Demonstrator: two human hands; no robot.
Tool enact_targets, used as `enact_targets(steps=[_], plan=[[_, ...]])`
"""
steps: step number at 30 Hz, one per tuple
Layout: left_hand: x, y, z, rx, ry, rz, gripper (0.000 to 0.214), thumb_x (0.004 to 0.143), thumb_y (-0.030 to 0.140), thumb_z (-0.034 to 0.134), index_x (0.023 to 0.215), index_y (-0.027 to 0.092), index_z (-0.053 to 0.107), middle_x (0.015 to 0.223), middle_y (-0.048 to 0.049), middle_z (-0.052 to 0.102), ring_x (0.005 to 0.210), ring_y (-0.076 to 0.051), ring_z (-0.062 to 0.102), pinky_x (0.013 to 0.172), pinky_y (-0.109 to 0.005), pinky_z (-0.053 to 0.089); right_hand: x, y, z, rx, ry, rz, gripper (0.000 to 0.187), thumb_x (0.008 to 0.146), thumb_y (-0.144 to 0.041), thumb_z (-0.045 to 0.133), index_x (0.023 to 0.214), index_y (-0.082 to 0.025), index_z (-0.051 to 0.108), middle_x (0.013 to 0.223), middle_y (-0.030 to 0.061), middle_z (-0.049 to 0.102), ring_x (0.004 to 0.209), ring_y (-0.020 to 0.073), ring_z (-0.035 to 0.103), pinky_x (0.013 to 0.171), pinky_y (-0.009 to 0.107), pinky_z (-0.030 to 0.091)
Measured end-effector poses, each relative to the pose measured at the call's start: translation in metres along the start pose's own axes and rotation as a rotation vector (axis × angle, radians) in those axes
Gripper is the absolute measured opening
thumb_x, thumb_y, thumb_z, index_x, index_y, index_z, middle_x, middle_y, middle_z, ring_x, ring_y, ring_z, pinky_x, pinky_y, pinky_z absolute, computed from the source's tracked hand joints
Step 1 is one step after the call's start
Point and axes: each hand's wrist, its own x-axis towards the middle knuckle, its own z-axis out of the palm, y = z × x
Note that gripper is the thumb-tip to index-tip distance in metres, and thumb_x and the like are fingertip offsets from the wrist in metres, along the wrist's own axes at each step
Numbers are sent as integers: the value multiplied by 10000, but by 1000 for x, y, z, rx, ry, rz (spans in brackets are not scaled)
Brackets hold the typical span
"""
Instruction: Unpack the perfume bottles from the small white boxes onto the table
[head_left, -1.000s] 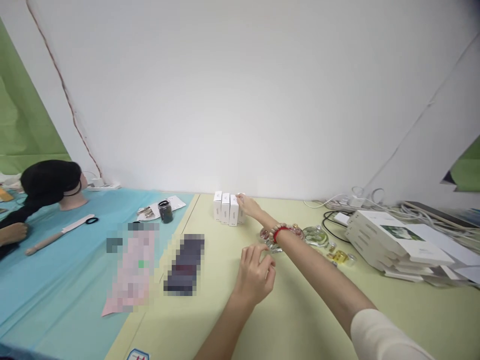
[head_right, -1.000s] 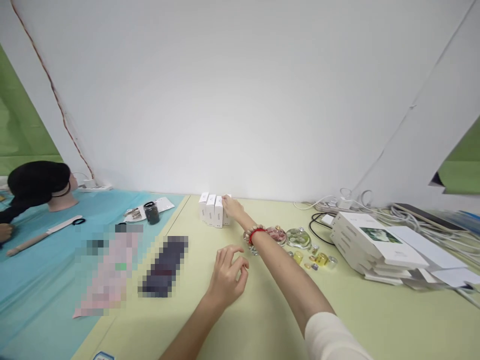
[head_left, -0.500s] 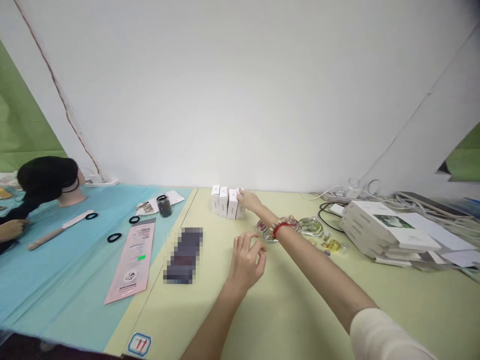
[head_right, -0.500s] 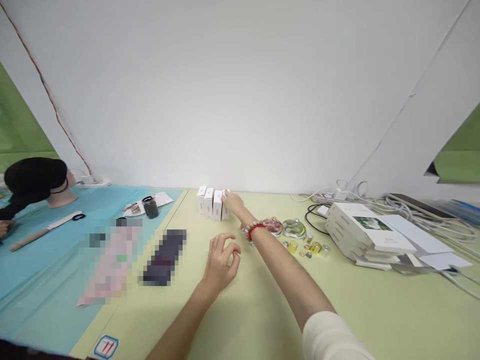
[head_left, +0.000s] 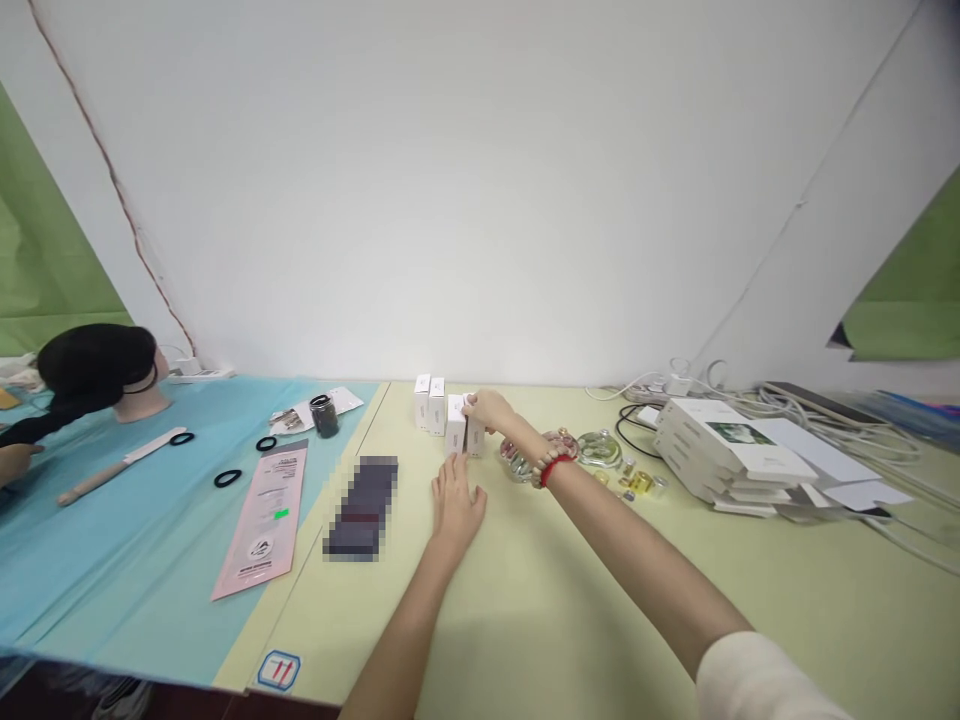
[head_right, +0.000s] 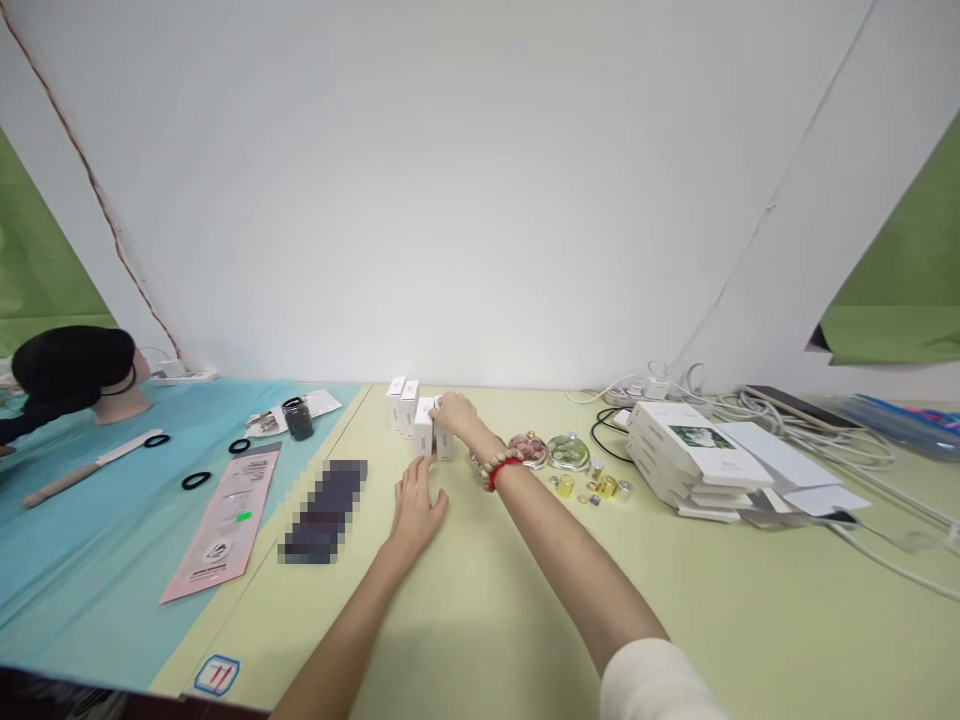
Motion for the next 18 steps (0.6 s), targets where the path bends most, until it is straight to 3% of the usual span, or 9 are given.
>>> enact_targets(steps=[9, 14, 18], plan=[[0, -16, 11, -4, -133, 38, 655, 753, 195, 437, 1373, 149, 229, 1411, -137, 301, 1323, -281, 226, 1001, -450, 276, -50, -7, 1, -74, 87, -28, 300, 858, -278, 348, 972, -156, 597, 943, 136, 648, 853, 224, 612, 657, 264, 410], [6, -11, 5, -141, -72, 36, 610, 749, 350, 507, 1299, 149, 338, 1270, -141, 472, 1199, -269, 420, 969, -434, 334, -78, -13, 8, -87, 143, -15, 312, 766, -358, 478, 981, -168, 599, 861, 108, 658, 822, 234, 614, 624, 257, 399], [11, 1, -5, -362, 16, -44, 645, 651, 318, 617, 1243, 178, 403, 1161, -112, 555, 1055, -242, 536, 895, -374, 416, -111, -17, 20, -9, 293, -53, 333, 720, -363, 490, 984, -218, 631, 784, 70, 675, 754, 229, 622, 621, 265, 401]])
